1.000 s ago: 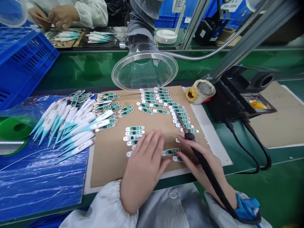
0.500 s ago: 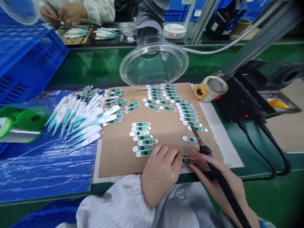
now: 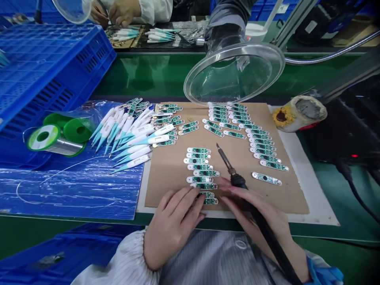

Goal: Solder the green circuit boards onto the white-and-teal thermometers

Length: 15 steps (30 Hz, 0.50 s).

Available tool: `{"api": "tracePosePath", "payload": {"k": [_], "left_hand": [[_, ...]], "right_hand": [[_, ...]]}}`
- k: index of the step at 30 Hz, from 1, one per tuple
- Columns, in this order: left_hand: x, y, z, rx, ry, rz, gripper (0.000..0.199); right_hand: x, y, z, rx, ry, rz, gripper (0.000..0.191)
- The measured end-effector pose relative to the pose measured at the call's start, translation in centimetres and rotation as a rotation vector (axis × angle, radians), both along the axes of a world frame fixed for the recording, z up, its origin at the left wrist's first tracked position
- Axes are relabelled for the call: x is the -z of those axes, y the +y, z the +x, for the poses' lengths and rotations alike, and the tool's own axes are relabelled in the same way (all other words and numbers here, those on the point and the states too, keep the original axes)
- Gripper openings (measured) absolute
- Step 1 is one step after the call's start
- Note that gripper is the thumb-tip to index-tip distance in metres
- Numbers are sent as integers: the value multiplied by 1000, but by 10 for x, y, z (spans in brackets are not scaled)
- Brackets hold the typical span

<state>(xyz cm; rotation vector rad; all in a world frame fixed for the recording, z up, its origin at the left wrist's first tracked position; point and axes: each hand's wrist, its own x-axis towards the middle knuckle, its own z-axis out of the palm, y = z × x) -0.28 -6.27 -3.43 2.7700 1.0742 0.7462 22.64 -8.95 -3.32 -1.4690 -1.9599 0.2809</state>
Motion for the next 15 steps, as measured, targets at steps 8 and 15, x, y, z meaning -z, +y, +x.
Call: {"api": "tracePosePath", "payload": {"k": [8, 15], "left_hand": [[5, 1, -4, 14, -19, -57, 27], [2, 13, 4, -11, -144, -104, 19]], "right_hand": [[-10, 12, -1, 56, -114, 93, 41], [-9, 22, 4, 77, -67, 75, 54]]}}
